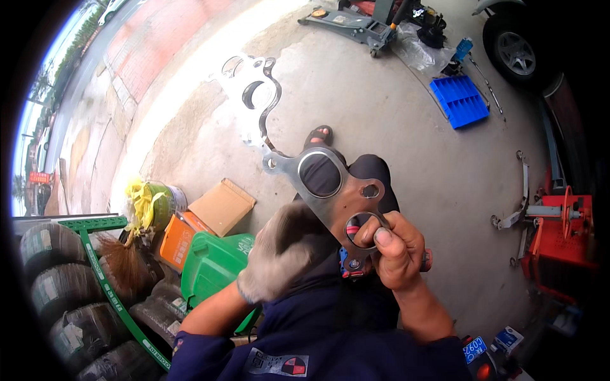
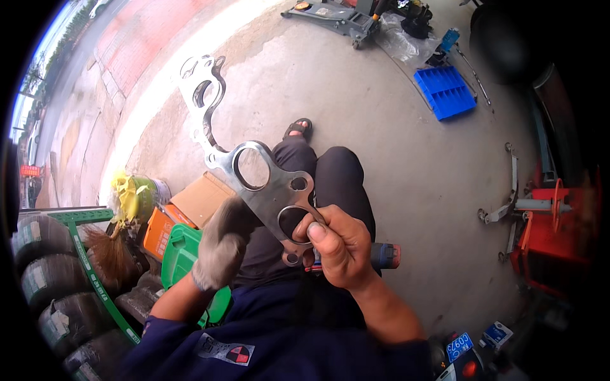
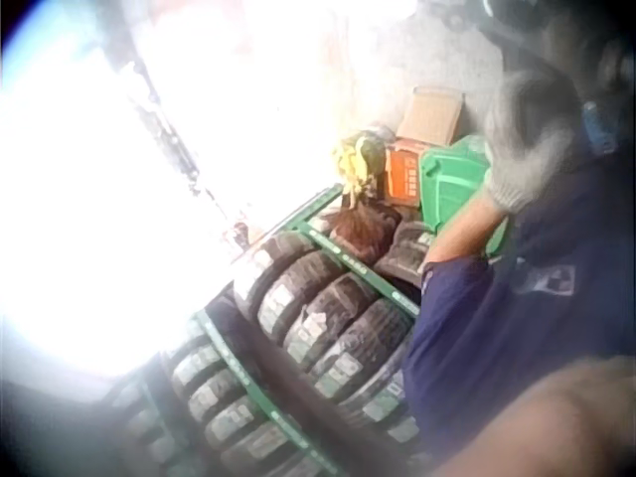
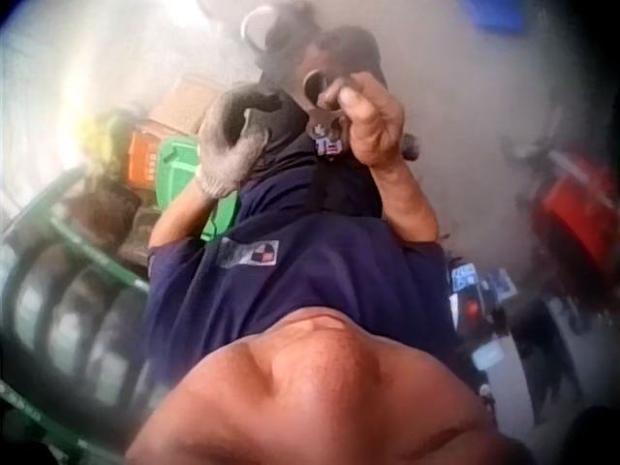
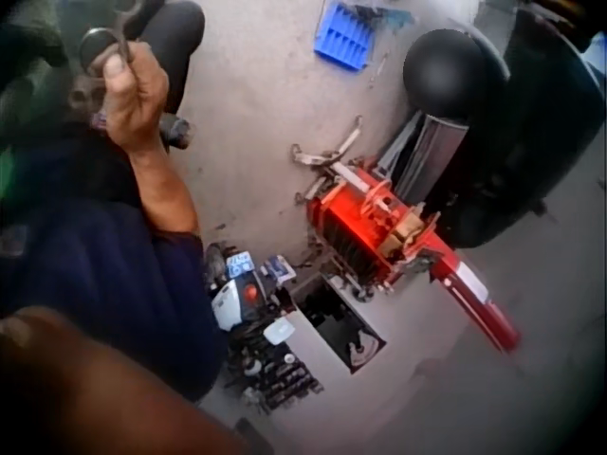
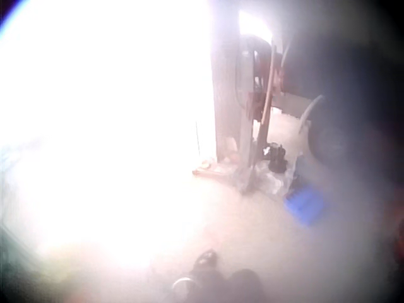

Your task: The person sits on the floor and uses a cordless drill to make holes in a dark metal gasket held in their left hand. They repeatedly drill into the gasket, pause to inspect the holes, and rotate the part to access different areas.

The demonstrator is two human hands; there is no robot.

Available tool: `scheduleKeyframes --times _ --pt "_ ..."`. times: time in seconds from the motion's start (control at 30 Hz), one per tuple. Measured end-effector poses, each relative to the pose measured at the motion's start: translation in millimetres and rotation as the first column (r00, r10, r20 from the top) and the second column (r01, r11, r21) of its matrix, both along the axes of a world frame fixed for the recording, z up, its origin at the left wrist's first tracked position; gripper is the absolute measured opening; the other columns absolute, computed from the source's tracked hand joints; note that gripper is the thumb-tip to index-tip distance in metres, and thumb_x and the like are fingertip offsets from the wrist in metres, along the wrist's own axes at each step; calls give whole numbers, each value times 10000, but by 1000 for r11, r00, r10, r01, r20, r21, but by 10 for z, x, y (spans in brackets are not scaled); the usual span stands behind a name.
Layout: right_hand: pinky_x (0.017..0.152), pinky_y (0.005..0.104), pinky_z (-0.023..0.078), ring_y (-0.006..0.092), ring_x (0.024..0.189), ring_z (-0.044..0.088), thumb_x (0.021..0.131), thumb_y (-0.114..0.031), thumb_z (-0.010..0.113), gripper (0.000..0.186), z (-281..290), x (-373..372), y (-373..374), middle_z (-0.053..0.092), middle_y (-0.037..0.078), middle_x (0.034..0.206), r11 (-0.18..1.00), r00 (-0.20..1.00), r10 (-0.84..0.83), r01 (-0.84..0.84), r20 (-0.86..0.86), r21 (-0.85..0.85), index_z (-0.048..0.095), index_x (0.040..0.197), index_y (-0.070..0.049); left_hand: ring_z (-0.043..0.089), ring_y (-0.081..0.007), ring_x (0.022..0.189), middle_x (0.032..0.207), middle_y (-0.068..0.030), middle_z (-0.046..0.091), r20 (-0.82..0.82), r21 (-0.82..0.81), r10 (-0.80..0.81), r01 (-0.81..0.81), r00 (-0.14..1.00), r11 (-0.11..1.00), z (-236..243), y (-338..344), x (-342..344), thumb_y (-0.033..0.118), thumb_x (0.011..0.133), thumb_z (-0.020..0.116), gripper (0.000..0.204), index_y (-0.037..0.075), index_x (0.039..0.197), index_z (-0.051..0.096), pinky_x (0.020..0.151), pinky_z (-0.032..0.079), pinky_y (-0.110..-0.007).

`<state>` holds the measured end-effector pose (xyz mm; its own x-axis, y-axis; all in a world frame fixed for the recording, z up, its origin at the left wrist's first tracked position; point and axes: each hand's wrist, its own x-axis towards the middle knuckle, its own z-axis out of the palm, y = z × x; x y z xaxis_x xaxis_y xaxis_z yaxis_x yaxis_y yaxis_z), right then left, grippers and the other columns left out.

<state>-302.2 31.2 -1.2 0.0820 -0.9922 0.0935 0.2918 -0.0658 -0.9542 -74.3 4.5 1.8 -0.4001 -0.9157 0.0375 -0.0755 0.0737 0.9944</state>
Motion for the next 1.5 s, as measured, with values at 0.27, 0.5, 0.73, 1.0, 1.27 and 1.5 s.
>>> scheduleKeyframes --times 0.27,0.5,0.73,1.0,1.27,1.5 --pt "551 241 520 102 649 619 1075 -267 507 326 -180 172 140 654 81 904 945 985 83 -126 152 302 634 981 17 620 -411 1179 1118 -197 650 -809 248 46 270 585 931 -114 -575 -461 513 1050 482 451 83 1166 553 1078 433 -625" --pt "892 380 554 262 1042 673 909 -188 729 449 -213 -296 192 648 158 1138 999 814 4 16 -581 30 605 1282 28 681 -377 1020 814 -126 630 -666 333 174 81 725 939 -60 -676 -354 410 1042 500 361 74 913 528 959 491 -460" --pt "973 457 477 358 1125 596 676 -64 736 684 -616 -578 648 602 175 1164 944 -198 170 -249 -965 217 612 1346 -23 693 -384 1019 815 -133 649 -661 400 184 133 728 907 -665 -1056 -285 410 1024 535 376 45 952 584 962 497 -462" --pt "833 430 544 326 936 683 659 -204 876 851 -448 -929 974 673 141 1084 1000 408 12 9 -913 17 567 1437 -50 689 -376 1013 780 -156 667 -528 459 178 103 830 883 -1409 -1304 41 404 1036 528 375 45 968 613 948 526 -471" --pt "731 296 583 136 822 684 813 -17 773 464 -700 -362 406 701 60 982 994 757 98 -46 -646 97 579 1235 -14 704 -296 1026 889 -134 690 23 -130 87 -83 996 988 -1356 -1528 327 130 905 646 137 31 990 605 919 558 -403" --pt "849 300 551 147 888 674 753 -81 828 529 -867 -172 92 706 61 1026 991 739 130 -74 -662 112 596 1221 3 716 -248 1023 937 -102 702 27 -100 92 -89 995 991 -1421 -1681 378 30 854 661 153 10 1001 623 881 565 -358"
